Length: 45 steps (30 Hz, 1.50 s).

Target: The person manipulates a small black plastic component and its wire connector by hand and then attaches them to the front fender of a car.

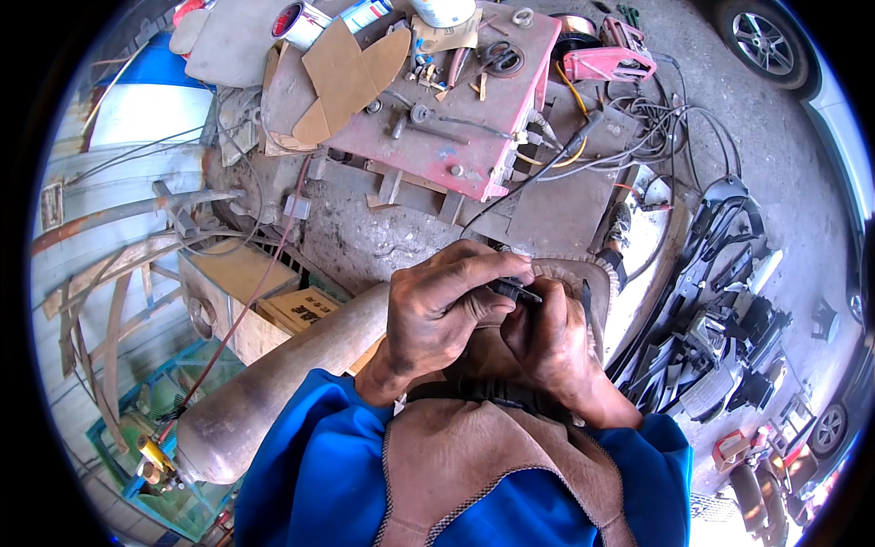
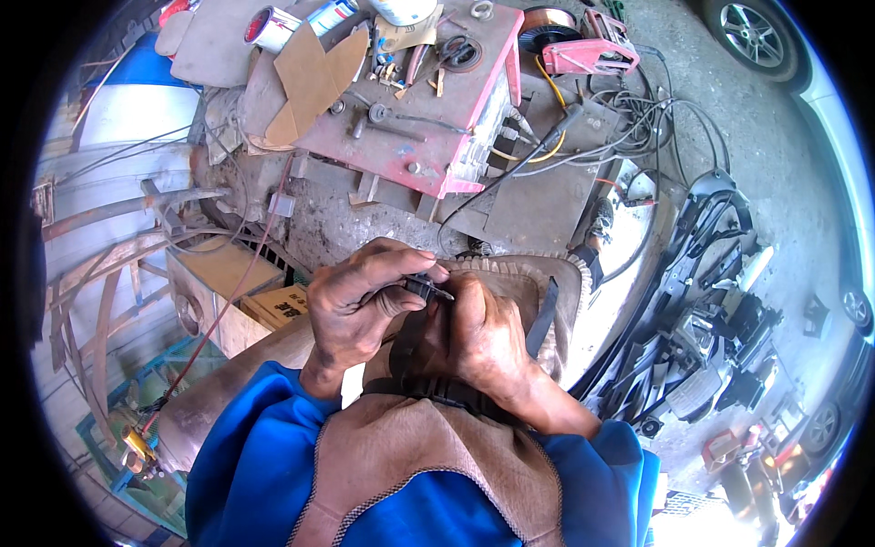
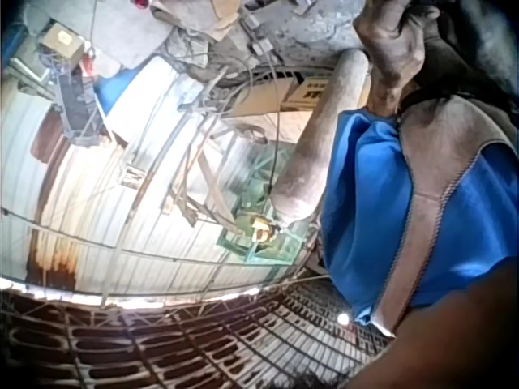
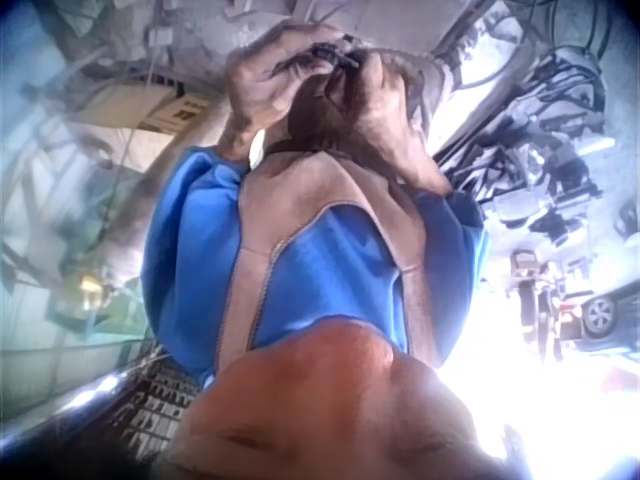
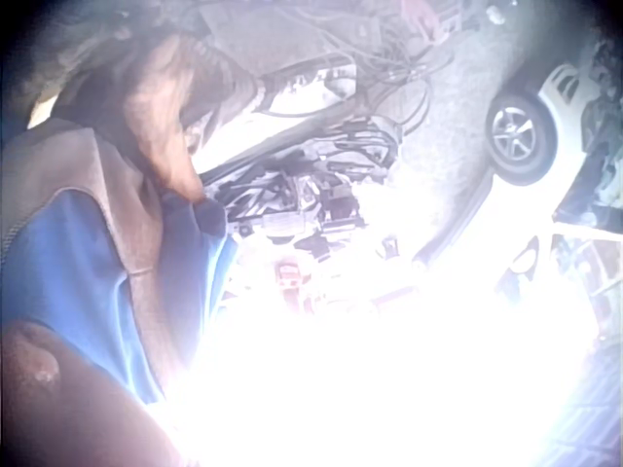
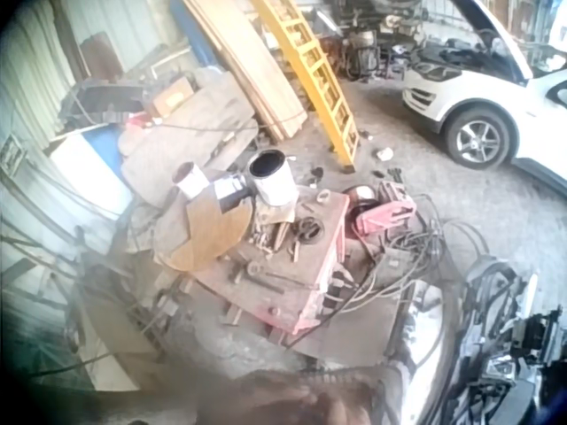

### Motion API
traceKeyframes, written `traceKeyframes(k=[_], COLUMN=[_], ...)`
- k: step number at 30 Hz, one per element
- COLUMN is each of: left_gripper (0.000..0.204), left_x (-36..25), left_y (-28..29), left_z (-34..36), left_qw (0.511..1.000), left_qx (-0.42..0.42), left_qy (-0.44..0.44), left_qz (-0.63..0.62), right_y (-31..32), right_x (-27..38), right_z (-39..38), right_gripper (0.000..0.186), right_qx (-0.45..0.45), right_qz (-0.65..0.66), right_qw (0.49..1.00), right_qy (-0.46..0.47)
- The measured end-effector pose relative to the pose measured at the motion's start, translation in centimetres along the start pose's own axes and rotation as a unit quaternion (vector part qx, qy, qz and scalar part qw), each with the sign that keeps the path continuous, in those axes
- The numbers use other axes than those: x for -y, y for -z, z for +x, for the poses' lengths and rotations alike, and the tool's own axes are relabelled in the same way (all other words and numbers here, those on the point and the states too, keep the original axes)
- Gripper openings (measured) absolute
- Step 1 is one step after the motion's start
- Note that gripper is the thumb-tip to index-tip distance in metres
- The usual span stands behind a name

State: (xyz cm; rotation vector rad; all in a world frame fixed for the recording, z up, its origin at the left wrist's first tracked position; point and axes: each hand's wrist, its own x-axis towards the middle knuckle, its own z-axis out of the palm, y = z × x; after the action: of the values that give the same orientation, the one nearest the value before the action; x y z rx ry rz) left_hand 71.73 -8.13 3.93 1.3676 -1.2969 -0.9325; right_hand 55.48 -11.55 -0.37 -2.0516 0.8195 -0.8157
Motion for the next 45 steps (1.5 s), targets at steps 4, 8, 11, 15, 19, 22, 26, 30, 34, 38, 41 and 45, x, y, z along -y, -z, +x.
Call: traceKeyframes(k=[4,8,11,15,19,22,26,30,34,38,41,45], left_gripper=[0.037,0.038,0.039,0.039,0.040,0.039,0.034,0.035,0.037,0.039,0.040,0.035], left_x=[-0.1,0.2,0.4,0.4,1.5,2.3,2.6,2.9,2.8,3.0,2.8,2.1], left_y=[0.3,-0.7,-0.5,1.1,1.4,1.1,0.5,0.5,0.5,1.0,1.2,0.7], left_z=[0.5,0.2,0.4,0.9,-0.3,-2.0,-2.7,-2.8,-2.5,-2.1,-1.9,-1.7], left_qw=[1.000,0.996,0.997,0.999,0.993,0.994,0.983,0.988,0.986,0.989,0.990,0.984], left_qx=[0.007,-0.041,-0.041,0.031,0.048,0.019,0.018,0.025,0.025,0.019,0.012,-0.004], left_qy=[-0.001,0.002,0.006,-0.001,0.065,0.095,0.127,0.119,0.113,0.074,0.063,0.063], left_qz=[-0.021,-0.076,-0.063,-0.025,-0.081,-0.042,-0.135,-0.097,-0.123,-0.129,-0.125,-0.164], right_y=[-0.1,-0.9,-1.3,0.6,1.4,2.2,1.8,1.9,2.8,3.1,2.6,1.1], right_x=[-0.1,0.9,0.9,0.6,1.2,2.4,1.3,0.4,-0.7,-0.4,0.2,0.8], right_z=[0.4,1.0,0.7,0.8,0.0,0.2,-1.3,-1.5,-1.6,-1.0,-0.8,-1.7], right_gripper=[0.032,0.031,0.029,0.026,0.030,0.029,0.041,0.048,0.050,0.058,0.056,0.042], right_qx=[-0.004,-0.051,-0.043,0.076,0.146,0.192,0.209,0.219,0.268,0.256,0.206,0.147], right_qz=[-0.016,-0.018,-0.001,0.026,0.137,0.185,0.189,0.258,0.293,0.278,0.199,0.185], right_qw=[1.000,0.999,0.998,0.995,0.970,0.937,0.933,0.917,0.894,0.905,0.948,0.961], right_qy=[0.018,-0.001,-0.041,-0.060,-0.140,-0.228,-0.224,-0.209,-0.206,-0.196,-0.142,-0.140])
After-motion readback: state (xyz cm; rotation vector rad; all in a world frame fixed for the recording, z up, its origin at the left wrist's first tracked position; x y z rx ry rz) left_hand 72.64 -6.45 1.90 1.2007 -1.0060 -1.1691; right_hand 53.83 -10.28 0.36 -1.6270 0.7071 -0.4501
